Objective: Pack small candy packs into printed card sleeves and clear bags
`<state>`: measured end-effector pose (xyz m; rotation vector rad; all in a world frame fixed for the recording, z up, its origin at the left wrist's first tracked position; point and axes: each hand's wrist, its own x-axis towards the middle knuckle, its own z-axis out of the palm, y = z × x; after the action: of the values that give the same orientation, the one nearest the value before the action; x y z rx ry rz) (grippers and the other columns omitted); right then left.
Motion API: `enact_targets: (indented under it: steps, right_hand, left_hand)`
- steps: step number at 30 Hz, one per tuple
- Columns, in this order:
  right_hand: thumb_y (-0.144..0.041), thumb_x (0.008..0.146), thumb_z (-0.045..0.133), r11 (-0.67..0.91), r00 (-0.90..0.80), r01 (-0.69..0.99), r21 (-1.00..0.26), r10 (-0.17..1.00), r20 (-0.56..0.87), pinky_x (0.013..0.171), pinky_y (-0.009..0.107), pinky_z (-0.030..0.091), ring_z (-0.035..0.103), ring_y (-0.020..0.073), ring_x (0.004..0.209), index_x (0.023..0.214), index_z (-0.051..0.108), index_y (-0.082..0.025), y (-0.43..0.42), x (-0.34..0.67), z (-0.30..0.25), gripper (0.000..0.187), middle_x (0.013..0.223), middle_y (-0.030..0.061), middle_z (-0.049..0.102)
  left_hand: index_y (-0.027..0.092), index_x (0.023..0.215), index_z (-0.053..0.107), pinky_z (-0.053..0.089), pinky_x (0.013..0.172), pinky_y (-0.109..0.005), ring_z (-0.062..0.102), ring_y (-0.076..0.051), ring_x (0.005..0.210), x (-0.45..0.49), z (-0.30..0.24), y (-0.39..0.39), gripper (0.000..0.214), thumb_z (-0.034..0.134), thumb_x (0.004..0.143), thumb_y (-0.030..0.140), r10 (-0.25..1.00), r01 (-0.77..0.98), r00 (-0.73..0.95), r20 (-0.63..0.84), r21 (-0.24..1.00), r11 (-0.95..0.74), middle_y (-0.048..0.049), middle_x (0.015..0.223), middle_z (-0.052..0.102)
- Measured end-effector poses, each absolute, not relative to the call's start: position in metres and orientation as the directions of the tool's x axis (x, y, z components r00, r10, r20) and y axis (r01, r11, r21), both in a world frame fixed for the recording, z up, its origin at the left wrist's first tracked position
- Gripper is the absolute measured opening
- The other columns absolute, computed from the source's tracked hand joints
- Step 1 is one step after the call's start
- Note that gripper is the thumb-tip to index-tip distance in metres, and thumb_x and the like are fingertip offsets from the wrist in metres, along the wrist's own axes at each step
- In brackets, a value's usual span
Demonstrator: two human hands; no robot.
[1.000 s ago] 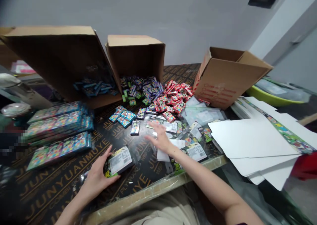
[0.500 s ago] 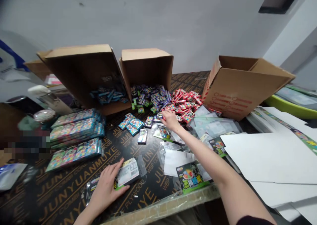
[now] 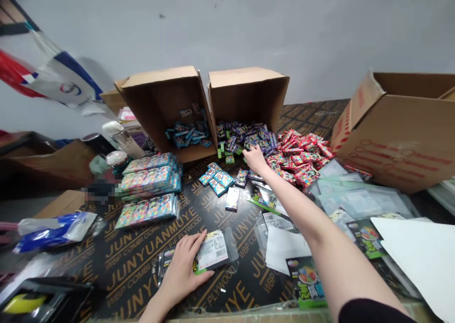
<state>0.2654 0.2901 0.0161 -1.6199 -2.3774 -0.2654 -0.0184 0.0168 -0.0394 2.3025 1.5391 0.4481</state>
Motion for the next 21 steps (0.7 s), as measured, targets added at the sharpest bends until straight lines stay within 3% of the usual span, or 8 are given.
enact_targets:
  steps: [4,9,15,19,21]
  right_hand:
    - [-0.012,0.082,0.038,0.356,-0.337,0.934,-0.009,0.891,0.306,0.083,0.036,0.027,0.049,0.0257,0.093,0.118,0.051,-0.011,0.275,0.281,0.027,0.038,0.096,0.0149,0.062]
    - [-0.019,0.075,0.054,0.36,-0.32,0.926,-0.111,0.907,0.273,0.086,0.036,0.028,0.045,0.0275,0.103,0.114,0.054,-0.013,0.266,0.275,0.018,0.04,0.109,0.0151,0.059]
    - [-0.019,0.077,0.051,0.31,-0.185,0.859,-0.407,0.93,0.317,0.092,0.044,0.023,0.053,0.0264,0.095,0.095,0.061,-0.009,0.265,0.247,0.019,0.023,0.088,0.0162,0.065]
    - [-0.028,0.086,0.038,0.34,-0.145,0.699,-0.629,0.929,0.34,0.081,0.038,0.038,0.057,0.0236,0.089,0.102,0.058,-0.009,0.238,0.235,0.036,0.032,0.095,0.0143,0.065]
    - [-0.034,0.087,0.036,0.379,-0.204,0.604,-0.701,0.924,0.324,0.07,0.031,0.045,0.06,0.0198,0.083,0.108,0.056,-0.012,0.207,0.231,0.04,0.036,0.097,0.0096,0.065]
  left_hand:
    - [0.026,0.135,0.032,0.027,0.1,-0.051,0.042,-0.031,0.113,-0.019,-0.039,0.017,0.081,0.066,0.063,0.044,0.924,0.809,0.37,0.093,0.457,-0.37,-0.01,0.122,0.049]
    - [0.026,0.133,0.037,0.029,0.099,-0.05,0.042,-0.03,0.113,-0.016,-0.035,0.017,0.075,0.064,0.065,0.043,0.92,0.813,0.377,0.105,0.438,-0.383,-0.0101,0.12,0.049]
    - [0.025,0.131,0.04,0.029,0.1,-0.05,0.042,-0.03,0.112,-0.017,-0.032,0.014,0.077,0.068,0.061,0.044,0.922,0.812,0.377,0.083,0.449,-0.373,-0.0101,0.12,0.05]
    - [0.024,0.127,0.046,0.025,0.102,-0.053,0.045,-0.031,0.11,-0.02,-0.026,0.014,0.085,0.076,0.05,0.044,0.939,0.773,0.333,0.085,0.545,-0.324,-0.0098,0.117,0.053]
    - [0.022,0.122,0.051,0.026,0.101,-0.052,0.046,-0.03,0.11,-0.013,-0.016,0.018,0.078,0.076,0.052,0.043,0.965,0.706,0.232,0.122,0.661,-0.253,-0.0105,0.116,0.054]
